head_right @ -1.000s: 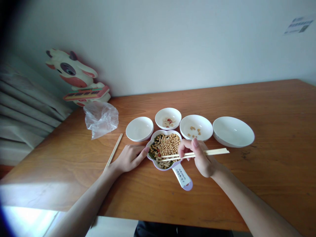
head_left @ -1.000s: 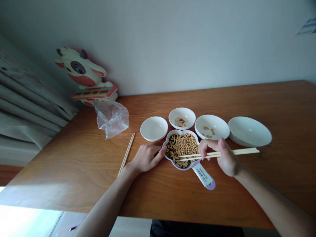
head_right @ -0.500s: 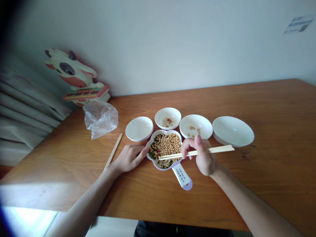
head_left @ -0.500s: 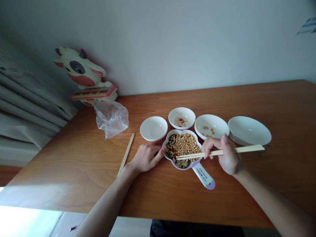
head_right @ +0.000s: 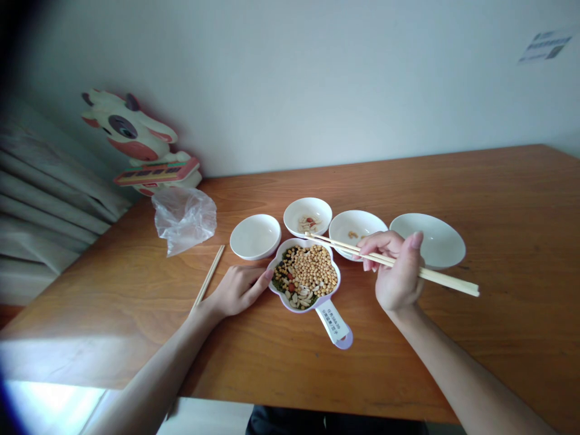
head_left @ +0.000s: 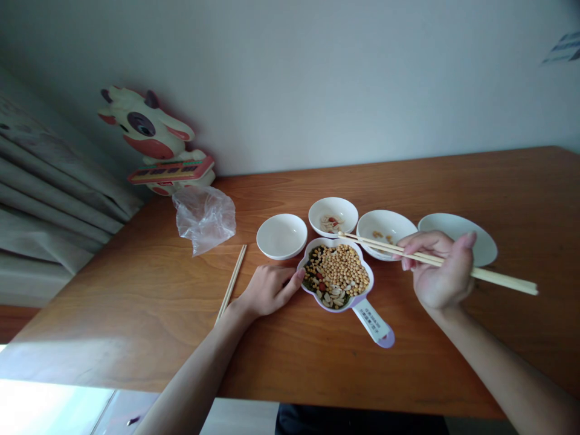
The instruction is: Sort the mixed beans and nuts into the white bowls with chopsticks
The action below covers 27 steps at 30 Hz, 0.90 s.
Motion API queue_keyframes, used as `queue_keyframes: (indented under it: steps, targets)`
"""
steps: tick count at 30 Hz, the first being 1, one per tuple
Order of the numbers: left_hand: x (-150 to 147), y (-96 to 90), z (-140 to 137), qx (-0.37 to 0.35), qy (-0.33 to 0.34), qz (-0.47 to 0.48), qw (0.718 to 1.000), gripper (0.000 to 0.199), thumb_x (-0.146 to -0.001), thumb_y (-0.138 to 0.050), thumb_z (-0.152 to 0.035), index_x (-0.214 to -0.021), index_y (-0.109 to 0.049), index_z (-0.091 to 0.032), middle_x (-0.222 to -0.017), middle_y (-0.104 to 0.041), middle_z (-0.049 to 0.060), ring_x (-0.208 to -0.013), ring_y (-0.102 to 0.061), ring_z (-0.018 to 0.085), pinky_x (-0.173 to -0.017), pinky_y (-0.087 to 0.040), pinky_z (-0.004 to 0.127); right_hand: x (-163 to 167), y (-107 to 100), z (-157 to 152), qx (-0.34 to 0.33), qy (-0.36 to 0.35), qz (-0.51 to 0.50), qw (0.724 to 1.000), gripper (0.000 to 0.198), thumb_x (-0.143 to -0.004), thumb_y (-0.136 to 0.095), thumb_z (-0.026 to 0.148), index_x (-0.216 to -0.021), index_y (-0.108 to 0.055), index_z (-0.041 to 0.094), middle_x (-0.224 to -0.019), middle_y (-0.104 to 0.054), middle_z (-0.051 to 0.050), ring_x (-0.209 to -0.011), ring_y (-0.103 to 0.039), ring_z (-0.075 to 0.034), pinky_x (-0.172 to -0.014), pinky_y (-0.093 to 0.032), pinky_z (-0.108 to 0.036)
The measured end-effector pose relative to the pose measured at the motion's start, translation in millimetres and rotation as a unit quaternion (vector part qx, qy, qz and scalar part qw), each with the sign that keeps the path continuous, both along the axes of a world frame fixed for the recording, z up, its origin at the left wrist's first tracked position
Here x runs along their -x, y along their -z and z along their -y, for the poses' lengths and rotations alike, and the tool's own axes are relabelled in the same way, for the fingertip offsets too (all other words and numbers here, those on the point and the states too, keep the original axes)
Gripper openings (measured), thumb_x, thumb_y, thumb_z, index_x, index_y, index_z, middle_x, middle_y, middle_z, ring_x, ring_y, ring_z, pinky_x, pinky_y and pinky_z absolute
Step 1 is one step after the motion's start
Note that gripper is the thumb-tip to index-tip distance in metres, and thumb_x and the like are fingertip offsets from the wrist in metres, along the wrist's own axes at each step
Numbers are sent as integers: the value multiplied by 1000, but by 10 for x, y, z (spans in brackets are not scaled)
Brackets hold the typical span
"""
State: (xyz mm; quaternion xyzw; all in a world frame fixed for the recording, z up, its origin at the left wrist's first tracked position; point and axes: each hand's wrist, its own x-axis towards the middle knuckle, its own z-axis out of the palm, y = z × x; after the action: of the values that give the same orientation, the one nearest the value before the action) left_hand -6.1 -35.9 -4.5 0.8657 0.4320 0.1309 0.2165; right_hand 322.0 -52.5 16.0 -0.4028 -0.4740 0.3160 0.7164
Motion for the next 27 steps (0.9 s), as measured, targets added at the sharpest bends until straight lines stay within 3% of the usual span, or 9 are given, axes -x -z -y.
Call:
queue_keyframes:
  steps: [6, 16, 27]
  targets:
    - [2, -6, 2, 1, 0, -1, 1000, 57, -118, -31, -49, -73, -51, -20, -74, -67, 4, -64, -56, 15, -67, -35, 28, 56, -17, -7, 3, 36, 28, 999, 69, -109, -37, 72, -74, -73, 25, -65, -66, -5, -51, -54, -18, -46, -34, -35]
    - [2, 9, -6, -3, 2, 4, 1000, 56, -118, -32, -47, -73, -51, -20, -70, -64, 3, -61, -51, 14, -65, -33, 29, 42, 20, -15, 25, 25, 44, 998, 63, -110, -40, 69, -80, -74, 24, -66, -64, -4, -53, -54, -18, -46, -34, -34]
    - [1, -4, -8, -2, 1, 0, 1000, 57, -118, -31, -48, -73, -53, -20, -72, -65, 3, -62, -53, 14, -65, -34, 29, 32, 6, 9, 32, -15, 32, 999, 65, -107, -43, 70, -74, -76, 24, -72, -70, -7, -54, -54, -18, -48, -32, -35]
